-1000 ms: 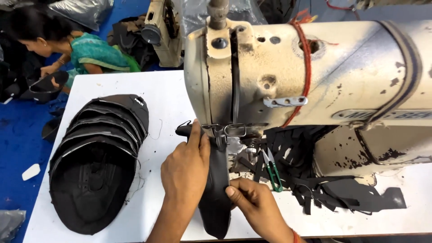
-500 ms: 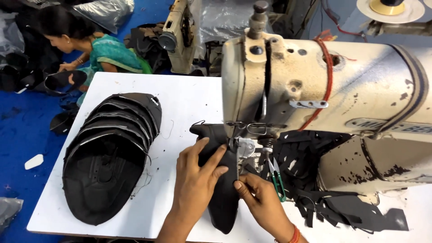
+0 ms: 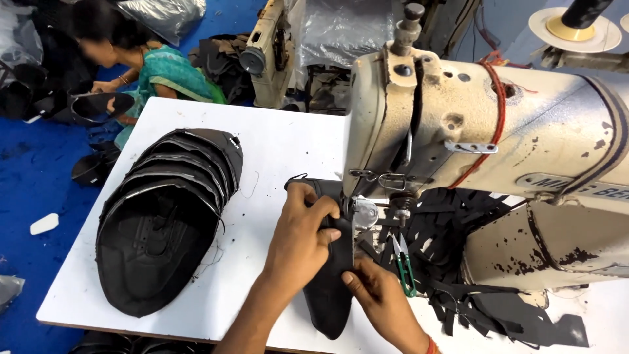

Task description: Stitching together components of a black shoe upper using an industrial sewing machine.

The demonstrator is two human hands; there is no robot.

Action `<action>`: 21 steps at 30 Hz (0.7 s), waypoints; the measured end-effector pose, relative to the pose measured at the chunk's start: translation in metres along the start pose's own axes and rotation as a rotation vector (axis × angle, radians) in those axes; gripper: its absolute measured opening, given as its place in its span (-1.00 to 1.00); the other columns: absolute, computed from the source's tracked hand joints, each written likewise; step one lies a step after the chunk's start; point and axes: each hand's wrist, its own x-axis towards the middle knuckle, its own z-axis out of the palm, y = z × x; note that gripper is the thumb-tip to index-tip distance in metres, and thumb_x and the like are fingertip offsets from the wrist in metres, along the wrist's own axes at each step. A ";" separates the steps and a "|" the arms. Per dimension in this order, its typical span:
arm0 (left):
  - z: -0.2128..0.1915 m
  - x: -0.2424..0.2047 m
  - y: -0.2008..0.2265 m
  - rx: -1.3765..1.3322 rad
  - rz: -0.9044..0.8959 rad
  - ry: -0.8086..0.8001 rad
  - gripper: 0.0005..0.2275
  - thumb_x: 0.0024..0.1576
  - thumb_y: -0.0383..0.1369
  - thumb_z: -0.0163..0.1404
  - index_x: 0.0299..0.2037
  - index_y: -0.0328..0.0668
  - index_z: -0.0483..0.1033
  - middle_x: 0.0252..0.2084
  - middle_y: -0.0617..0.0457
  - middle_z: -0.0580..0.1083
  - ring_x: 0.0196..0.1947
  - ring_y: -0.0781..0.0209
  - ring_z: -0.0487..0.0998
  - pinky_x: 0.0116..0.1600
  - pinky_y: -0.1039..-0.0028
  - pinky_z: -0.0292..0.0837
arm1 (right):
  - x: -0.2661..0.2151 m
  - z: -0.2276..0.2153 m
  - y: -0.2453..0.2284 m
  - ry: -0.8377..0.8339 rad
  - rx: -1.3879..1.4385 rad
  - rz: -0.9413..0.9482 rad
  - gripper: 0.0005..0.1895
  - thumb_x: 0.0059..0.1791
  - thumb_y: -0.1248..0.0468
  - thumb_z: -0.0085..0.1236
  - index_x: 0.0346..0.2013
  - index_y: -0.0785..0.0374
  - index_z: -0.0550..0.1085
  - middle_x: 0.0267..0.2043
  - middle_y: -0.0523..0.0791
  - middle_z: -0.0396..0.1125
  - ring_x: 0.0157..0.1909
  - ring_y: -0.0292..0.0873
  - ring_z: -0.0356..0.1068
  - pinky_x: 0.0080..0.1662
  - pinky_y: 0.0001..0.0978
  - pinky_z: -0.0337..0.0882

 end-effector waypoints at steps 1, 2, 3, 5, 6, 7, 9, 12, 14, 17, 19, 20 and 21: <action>-0.001 -0.001 -0.003 -0.057 -0.027 -0.015 -0.75 -0.02 -0.52 0.22 -0.15 -0.12 0.52 0.00 -0.10 0.28 -0.07 -0.01 0.49 -0.07 0.28 0.46 | -0.001 0.001 0.008 -0.020 0.016 0.046 -0.77 0.07 0.22 0.11 -0.17 0.38 0.51 -0.41 -0.21 0.34 -0.36 -0.40 0.23 -0.31 -0.50 0.33; 0.001 -0.010 -0.012 -0.058 -0.031 -0.010 -0.75 -0.02 -0.52 0.22 -0.15 -0.12 0.52 0.00 -0.10 0.28 -0.07 -0.01 0.49 -0.07 0.28 0.46 | -0.002 -0.001 0.006 -0.025 0.012 0.046 -0.77 0.07 0.22 0.11 -0.17 0.38 0.51 -0.41 -0.21 0.34 -0.36 -0.40 0.23 -0.31 -0.50 0.33; 0.001 -0.019 -0.021 -0.095 0.060 0.037 -0.73 0.09 -0.51 0.15 -0.01 -0.05 0.54 0.09 -0.11 0.29 0.02 -0.02 0.48 -0.02 0.28 0.48 | -0.003 -0.001 0.004 -0.033 -0.007 -0.035 -0.78 0.07 0.23 0.10 -0.16 0.38 0.51 -0.40 -0.22 0.36 -0.34 -0.42 0.26 -0.29 -0.52 0.35; 0.005 -0.036 -0.038 -0.128 0.147 0.082 -0.69 0.19 -0.51 0.08 0.13 0.02 0.56 0.18 -0.12 0.29 0.12 -0.03 0.46 0.03 0.28 0.50 | -0.004 -0.002 0.005 -0.046 -0.021 -0.115 -0.79 0.07 0.25 0.09 -0.16 0.37 0.50 -0.39 -0.24 0.38 -0.32 -0.43 0.29 -0.26 -0.54 0.37; 0.007 -0.045 -0.046 -0.200 0.113 0.114 -0.66 0.21 -0.46 0.08 0.20 -0.03 0.50 0.23 -0.14 0.25 0.10 0.05 0.46 0.05 0.30 0.50 | -0.003 -0.004 0.007 -0.051 -0.027 -0.054 -0.79 0.07 0.24 0.10 -0.19 0.37 0.51 -0.43 -0.24 0.32 -0.37 -0.42 0.22 -0.32 -0.52 0.30; 0.011 -0.054 -0.054 -0.273 0.079 0.146 -0.61 0.22 -0.41 0.07 0.28 -0.08 0.44 0.28 -0.16 0.20 0.09 0.12 0.45 0.06 0.32 0.49 | -0.003 -0.006 0.010 -0.056 -0.034 0.008 -0.79 0.07 0.23 0.11 -0.23 0.37 0.51 -0.47 -0.24 0.27 -0.43 -0.40 0.15 -0.39 -0.49 0.22; 0.008 -0.060 -0.055 -0.451 -0.115 0.095 -0.53 0.16 -0.39 0.11 0.30 -0.09 0.34 0.10 -0.03 0.34 -0.12 0.24 0.44 -0.07 0.40 0.45 | -0.003 -0.005 0.005 -0.073 0.000 0.042 -0.79 0.07 0.21 0.11 -0.22 0.34 0.53 -0.49 -0.25 0.28 -0.45 -0.39 0.14 -0.40 -0.49 0.19; 0.015 -0.076 -0.075 -0.656 -0.328 -0.007 -0.59 0.14 -0.36 0.15 0.18 -0.24 0.38 -0.23 0.11 0.47 -0.37 0.37 0.39 -0.22 0.51 0.36 | -0.003 -0.002 -0.001 -0.080 0.010 0.089 -0.78 0.05 0.18 0.10 -0.19 0.28 0.54 -0.49 -0.27 0.32 -0.46 -0.40 0.15 -0.39 -0.51 0.20; 0.015 -0.081 -0.079 -0.682 -0.349 -0.055 -0.70 0.18 -0.35 0.15 0.04 -0.38 0.52 -0.38 0.12 0.46 -0.41 0.38 0.37 -0.25 0.54 0.32 | -0.002 0.000 0.001 -0.070 -0.011 0.103 -0.78 0.04 0.17 0.09 -0.17 0.25 0.54 -0.48 -0.28 0.36 -0.45 -0.41 0.19 -0.37 -0.52 0.23; 0.005 -0.081 -0.065 -0.547 -0.332 -0.025 -0.71 0.13 -0.32 0.17 -0.02 -0.32 0.52 -0.45 0.17 0.47 -0.43 0.39 0.45 -0.24 0.52 0.42 | -0.002 0.002 0.008 -0.036 -0.017 0.084 -0.78 0.06 0.16 0.09 -0.16 0.24 0.55 -0.48 -0.28 0.34 -0.45 -0.41 0.18 -0.37 -0.52 0.23; 0.003 -0.080 -0.062 -0.495 -0.341 -0.023 -0.72 0.13 -0.31 0.17 -0.04 -0.31 0.52 -0.45 0.13 0.52 -0.42 0.39 0.51 -0.22 0.52 0.47 | -0.002 0.004 0.007 -0.020 0.007 0.115 -0.77 0.06 0.16 0.06 -0.13 0.22 0.54 -0.47 -0.29 0.34 -0.45 -0.42 0.15 -0.39 -0.52 0.18; 0.003 -0.080 -0.062 -0.498 -0.338 -0.021 -0.72 0.13 -0.31 0.17 -0.04 -0.31 0.52 -0.45 0.13 0.52 -0.42 0.39 0.51 -0.22 0.52 0.47 | -0.002 0.003 0.006 -0.018 0.004 0.113 -0.77 0.06 0.16 0.06 -0.13 0.22 0.54 -0.47 -0.29 0.34 -0.45 -0.42 0.15 -0.39 -0.52 0.18; 0.003 -0.080 -0.062 -0.483 -0.330 -0.015 -0.73 0.13 -0.31 0.17 -0.07 -0.32 0.52 -0.46 0.12 0.52 -0.43 0.38 0.52 -0.22 0.51 0.48 | -0.002 0.003 0.007 -0.017 0.000 0.121 -0.77 0.06 0.16 0.06 -0.13 0.22 0.54 -0.47 -0.30 0.34 -0.45 -0.42 0.15 -0.39 -0.53 0.18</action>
